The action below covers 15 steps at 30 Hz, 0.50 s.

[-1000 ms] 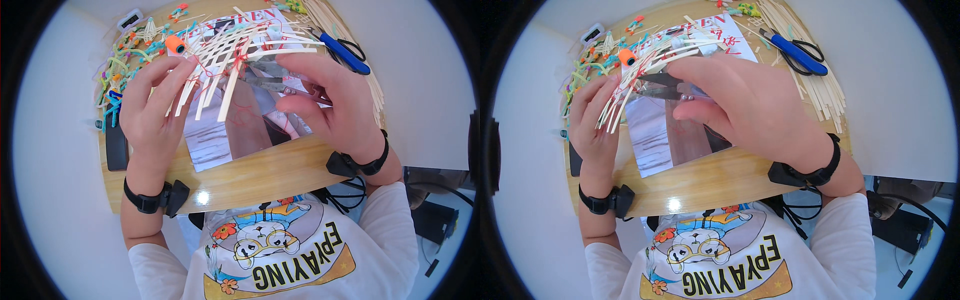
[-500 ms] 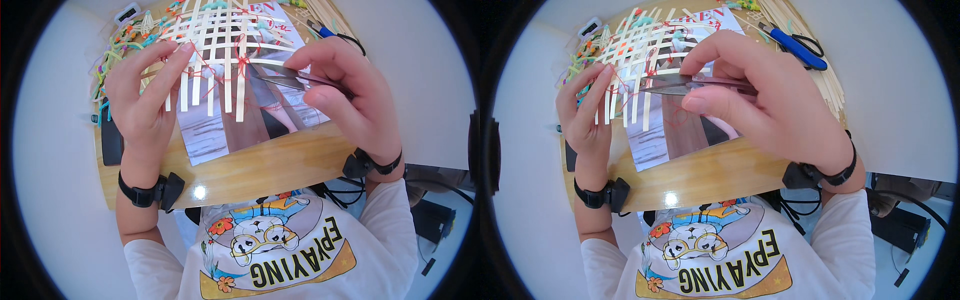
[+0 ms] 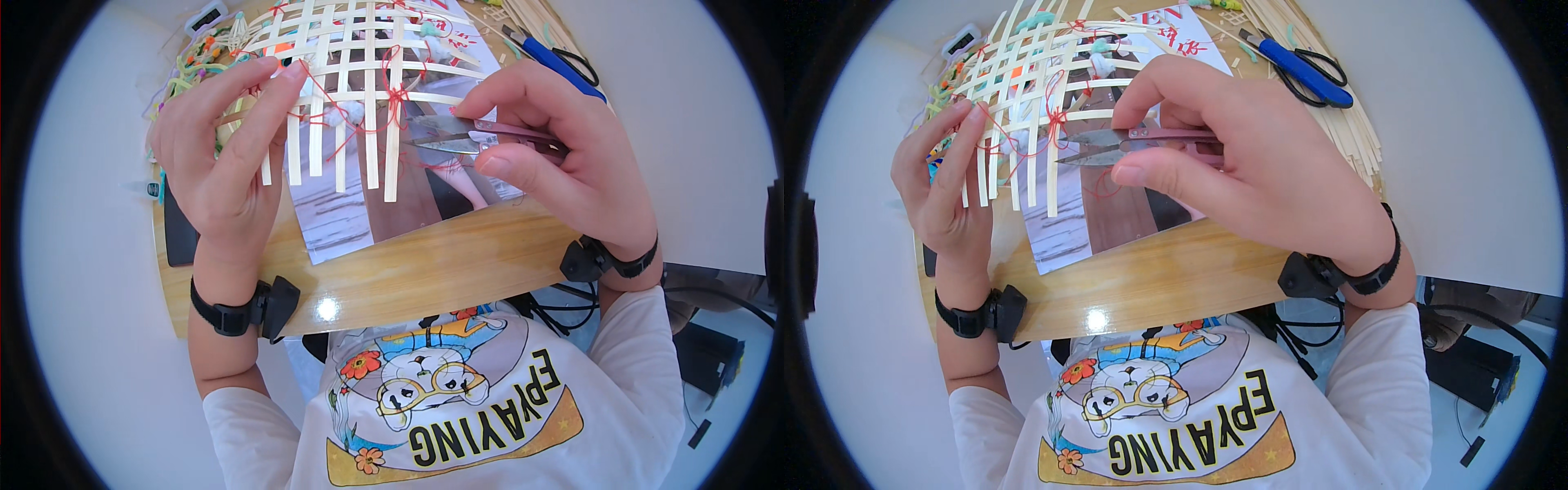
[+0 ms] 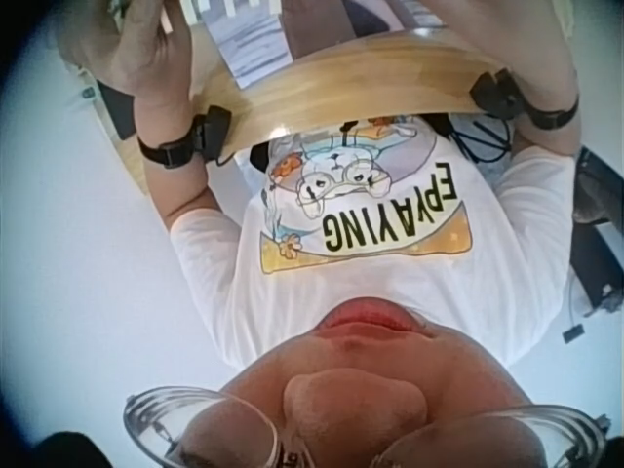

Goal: The person is weaving thin bamboo or wood sticks together using red thread and tweezers to form a circular lattice structure.

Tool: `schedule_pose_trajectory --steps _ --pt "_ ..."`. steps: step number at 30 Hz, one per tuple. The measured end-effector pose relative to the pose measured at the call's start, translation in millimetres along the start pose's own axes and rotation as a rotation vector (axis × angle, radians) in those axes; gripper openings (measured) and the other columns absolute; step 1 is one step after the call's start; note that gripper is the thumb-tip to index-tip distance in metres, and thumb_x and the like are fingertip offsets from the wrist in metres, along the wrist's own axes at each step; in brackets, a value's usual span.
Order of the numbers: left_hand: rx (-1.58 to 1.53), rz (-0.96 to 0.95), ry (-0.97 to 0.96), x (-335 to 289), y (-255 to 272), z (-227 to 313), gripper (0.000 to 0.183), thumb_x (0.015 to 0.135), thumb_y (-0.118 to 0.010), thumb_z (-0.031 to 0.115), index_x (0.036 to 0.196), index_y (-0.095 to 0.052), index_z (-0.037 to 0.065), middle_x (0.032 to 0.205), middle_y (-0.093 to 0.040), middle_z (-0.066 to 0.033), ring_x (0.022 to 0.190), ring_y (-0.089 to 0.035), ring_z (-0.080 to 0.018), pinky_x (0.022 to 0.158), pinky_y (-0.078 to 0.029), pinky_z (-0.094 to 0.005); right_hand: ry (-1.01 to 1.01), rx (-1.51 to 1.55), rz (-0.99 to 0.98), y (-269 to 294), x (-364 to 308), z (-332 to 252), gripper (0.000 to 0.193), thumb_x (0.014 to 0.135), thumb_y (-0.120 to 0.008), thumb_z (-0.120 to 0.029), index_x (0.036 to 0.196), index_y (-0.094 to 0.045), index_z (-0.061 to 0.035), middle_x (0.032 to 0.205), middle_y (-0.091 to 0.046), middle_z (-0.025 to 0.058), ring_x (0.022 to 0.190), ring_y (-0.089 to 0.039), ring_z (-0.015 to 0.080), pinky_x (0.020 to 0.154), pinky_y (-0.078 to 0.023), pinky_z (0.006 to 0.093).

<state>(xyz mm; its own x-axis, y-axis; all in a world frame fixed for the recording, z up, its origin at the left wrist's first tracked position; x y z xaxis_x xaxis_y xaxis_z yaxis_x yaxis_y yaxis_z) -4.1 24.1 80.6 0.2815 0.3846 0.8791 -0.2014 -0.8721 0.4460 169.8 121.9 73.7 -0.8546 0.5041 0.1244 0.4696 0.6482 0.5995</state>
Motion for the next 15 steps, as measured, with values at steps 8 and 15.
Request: schedule_pose_trajectory --steps 8,15 --pt "-0.011 -0.014 -0.004 -1 -3 0 0.046 0.064 -0.072 -0.002 0.105 -0.071 0.016 0.101 -0.065 -0.0021 0.085 -0.059 -0.0176 0.073 -0.04 -0.0303 0.021 -0.054 0.035 -7 2 3 0.027 0.084 -0.067 -0.009 0.108 -0.057 -0.0006 0.079 -0.051 -0.0019 0.066 -0.043 0.0031 0.059 -0.034 0.0182" --pt "-0.003 -0.025 0.017 -1 -5 2 0.045 0.064 -0.071 -0.003 0.105 -0.071 0.016 0.101 -0.065 -0.0017 0.087 -0.059 -0.0174 0.075 -0.041 -0.0316 0.048 0.021 -0.161 -16 -3 -8 0.033 0.082 -0.071 -0.014 0.108 -0.057 0.0023 0.092 -0.06 0.0032 0.071 -0.051 0.0051 0.062 -0.038 0.0198"
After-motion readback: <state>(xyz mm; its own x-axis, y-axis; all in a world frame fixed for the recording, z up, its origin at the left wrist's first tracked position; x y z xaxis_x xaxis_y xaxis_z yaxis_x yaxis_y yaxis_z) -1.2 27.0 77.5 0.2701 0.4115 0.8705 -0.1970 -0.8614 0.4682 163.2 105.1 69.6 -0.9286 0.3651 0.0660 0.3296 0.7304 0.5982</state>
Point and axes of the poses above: each hand's wrist, its own x-axis towards the middle knuckle, its own y-axis out of the back of the hand, z = x × y, the point moved 8 cm from there along x, towards the middle knuckle
